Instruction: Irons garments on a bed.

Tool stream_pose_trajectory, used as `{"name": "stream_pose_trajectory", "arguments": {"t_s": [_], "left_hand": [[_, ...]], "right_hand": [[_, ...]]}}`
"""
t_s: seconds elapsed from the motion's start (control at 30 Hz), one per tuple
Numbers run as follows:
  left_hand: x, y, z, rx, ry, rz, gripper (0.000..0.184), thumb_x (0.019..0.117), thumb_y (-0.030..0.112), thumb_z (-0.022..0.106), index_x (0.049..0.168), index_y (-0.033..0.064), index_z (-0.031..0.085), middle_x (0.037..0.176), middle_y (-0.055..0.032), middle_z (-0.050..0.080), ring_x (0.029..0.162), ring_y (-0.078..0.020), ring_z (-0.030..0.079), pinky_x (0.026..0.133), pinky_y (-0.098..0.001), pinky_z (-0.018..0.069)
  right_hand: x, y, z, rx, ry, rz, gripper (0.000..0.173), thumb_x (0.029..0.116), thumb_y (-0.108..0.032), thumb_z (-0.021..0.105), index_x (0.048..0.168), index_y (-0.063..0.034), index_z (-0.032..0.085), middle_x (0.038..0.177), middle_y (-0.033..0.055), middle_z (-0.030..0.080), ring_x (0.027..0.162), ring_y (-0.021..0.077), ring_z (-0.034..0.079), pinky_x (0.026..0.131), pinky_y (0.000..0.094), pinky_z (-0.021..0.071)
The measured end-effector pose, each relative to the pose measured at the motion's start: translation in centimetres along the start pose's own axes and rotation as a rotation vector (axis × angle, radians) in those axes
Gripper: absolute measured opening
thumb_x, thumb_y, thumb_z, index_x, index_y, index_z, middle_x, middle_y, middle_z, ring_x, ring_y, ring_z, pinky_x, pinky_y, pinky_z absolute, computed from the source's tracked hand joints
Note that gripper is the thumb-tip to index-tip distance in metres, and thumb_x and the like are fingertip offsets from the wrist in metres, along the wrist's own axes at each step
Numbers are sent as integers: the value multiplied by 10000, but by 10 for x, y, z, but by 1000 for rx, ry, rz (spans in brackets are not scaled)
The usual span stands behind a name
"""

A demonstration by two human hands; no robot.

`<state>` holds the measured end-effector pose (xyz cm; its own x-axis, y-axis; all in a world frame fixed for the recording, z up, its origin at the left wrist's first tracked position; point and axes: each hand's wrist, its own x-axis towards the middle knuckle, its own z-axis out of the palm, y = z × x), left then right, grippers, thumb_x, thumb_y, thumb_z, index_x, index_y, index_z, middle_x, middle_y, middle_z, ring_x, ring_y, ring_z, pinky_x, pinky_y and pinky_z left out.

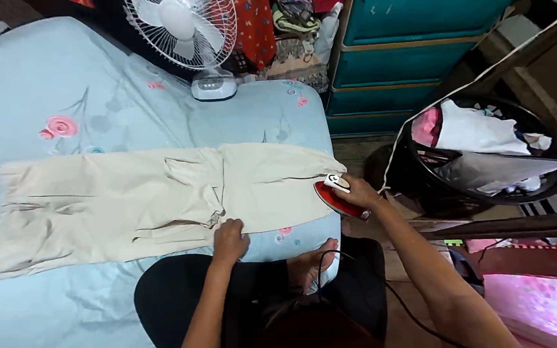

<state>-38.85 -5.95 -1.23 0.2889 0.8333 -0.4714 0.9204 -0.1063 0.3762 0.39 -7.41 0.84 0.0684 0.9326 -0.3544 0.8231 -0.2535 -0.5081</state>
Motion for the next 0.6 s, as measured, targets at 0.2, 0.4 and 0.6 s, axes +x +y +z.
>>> {"name": "stream_pose_trajectory", "arguments": {"t_s": [0.2, 0.4, 0.6], "left_hand": [[33, 64, 43, 100, 19, 512, 409, 1005, 240, 662, 1293, -50, 641, 1271, -299, 632, 1196, -469, 614, 999, -610, 478], [39, 98, 44, 228, -82, 527, 277, 1054, 59, 479, 1208, -60, 675, 1204, -272, 673, 1175, -437, 638, 1000, -583, 470], [25, 91, 42, 217, -101, 502, 278, 1060, 87, 492, 1217, -33, 686, 1215, -257, 674, 1187, -421, 632, 1025, -578, 452]], "right_hand": [[-15, 22, -26, 202, 265, 32, 431, 965, -302, 681, 1195, 60, 639, 995, 257, 692, 915, 378, 690, 869, 587, 535], [-29, 25, -38, 254, 453, 103, 397, 952, -273, 711, 1134, 64, 610, 917, 232, 667, 841, 342, 673, 798, 560, 532], [-20, 1, -13, 76, 112, 25, 494, 981, -379, 666, 1250, 34, 629, 1102, 267, 688, 1055, 414, 673, 935, 616, 500]]}}
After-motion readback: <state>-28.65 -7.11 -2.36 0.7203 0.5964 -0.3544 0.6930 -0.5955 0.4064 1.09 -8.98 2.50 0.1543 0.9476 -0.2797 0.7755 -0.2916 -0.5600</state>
